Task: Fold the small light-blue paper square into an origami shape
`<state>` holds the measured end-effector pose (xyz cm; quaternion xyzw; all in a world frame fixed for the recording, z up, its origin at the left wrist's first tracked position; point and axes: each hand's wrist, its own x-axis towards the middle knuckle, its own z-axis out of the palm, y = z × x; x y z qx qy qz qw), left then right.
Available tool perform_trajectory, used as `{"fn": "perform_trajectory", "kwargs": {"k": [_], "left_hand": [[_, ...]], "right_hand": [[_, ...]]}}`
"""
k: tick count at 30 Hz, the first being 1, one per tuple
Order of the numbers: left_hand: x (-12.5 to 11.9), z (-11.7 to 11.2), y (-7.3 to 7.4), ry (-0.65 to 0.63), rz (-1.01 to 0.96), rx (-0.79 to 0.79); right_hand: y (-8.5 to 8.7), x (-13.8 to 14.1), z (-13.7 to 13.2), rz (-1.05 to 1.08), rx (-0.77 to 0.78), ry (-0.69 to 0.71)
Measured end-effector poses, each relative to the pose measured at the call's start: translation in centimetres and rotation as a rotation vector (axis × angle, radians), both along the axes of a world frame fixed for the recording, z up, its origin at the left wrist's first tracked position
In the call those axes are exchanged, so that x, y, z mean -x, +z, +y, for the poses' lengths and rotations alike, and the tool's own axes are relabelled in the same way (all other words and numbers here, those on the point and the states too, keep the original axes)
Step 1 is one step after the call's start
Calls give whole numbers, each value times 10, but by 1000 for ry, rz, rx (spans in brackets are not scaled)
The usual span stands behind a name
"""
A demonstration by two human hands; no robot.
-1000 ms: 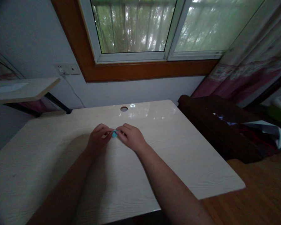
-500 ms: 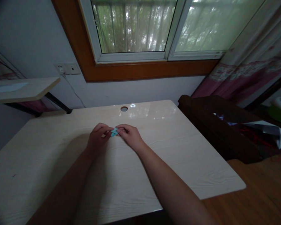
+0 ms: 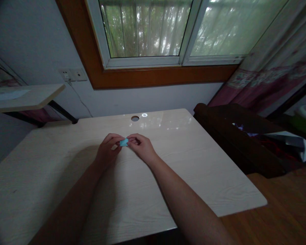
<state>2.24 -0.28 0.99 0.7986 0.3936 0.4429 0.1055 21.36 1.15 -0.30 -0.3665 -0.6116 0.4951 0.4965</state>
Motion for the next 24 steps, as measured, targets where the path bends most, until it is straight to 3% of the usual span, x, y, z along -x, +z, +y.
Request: {"fn": "perform_trajectory", "kwargs": {"k": [11,18,24], "left_hand": [[-3,0,2,57,-81,74],[-2,0,1,7,-323,411],[1,6,-10,-91,-402,511]], "right_hand": [[-2,0,2,24,-15,-20],[-3,0,3,19,4,-9],[0,0,1,-25,17,-19]]}}
